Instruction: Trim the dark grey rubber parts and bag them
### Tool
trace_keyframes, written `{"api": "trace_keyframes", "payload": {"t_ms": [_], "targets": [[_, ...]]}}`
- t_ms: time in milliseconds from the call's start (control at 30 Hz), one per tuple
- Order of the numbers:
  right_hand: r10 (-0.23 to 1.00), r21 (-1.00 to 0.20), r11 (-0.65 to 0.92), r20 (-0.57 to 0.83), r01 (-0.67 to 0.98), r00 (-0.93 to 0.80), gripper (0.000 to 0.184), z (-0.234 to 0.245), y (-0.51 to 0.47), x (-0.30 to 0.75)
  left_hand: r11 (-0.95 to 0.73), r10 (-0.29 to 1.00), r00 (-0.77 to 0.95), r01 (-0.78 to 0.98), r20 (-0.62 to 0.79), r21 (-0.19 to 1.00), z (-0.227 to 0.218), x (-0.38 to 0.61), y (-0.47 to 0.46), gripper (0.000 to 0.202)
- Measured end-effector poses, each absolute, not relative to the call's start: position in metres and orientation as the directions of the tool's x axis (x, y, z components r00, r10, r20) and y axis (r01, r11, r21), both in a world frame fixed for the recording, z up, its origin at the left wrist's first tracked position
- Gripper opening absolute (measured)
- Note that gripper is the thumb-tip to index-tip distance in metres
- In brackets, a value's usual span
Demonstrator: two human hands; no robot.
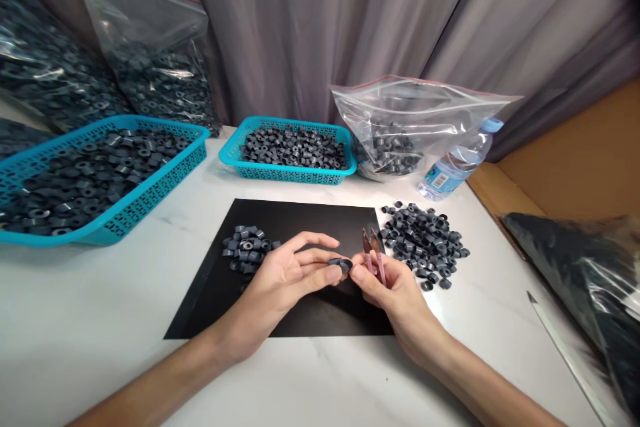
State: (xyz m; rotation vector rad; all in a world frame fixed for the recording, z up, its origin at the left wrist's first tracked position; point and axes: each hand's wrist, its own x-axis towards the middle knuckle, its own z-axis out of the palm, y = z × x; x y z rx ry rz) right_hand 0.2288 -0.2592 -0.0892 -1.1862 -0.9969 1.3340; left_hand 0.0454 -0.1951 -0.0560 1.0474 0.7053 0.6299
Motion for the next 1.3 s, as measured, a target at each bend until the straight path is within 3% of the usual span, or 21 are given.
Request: {"api": "trace_keyframes", "payload": {"t_ms": [200, 367, 500, 633, 1300], "targets": [[0.994, -0.978, -0.069, -0.085, -0.195, 0.073, 0.046, -0.094, -0.260, 0.227, 0.411, 0.744, 0.623, -0.143, -0.240, 0.900, -0.053, 0.046, -0.196, 0.032], [0.989, -0.996, -0.024, -0.036, -0.089, 0.143, 0.046, -0.092, -0.261, 0.228, 0.445, 0.735, 0.628, -0.164, -0.255, 0.880, -0.052, 0.045, -0.197, 0.030], [0.975, -0.989, 0.087, 0.109, 0.122, 0.191, 0.053, -0.087, -0.261, 0.239, 0.463, 0.726, 0.638, -0.180, -0.254, 0.868, -0.053, 0.043, -0.197, 0.027], [0.973, -0.923, 0.174, 0.215, 0.343, 0.084, 0.044, -0.082, -0.261, 0.249, 0.472, 0.716, 0.649, -0.181, -0.256, 0.863, -0.053, 0.043, -0.198, 0.027], [0.965, -0.861, 0.232, 0.262, 0.453, 0.004, 0.043, -0.078, -0.261, 0.250, 0.467, 0.715, 0.653, -0.179, -0.251, 0.866, -0.052, 0.045, -0.197, 0.028]]}}
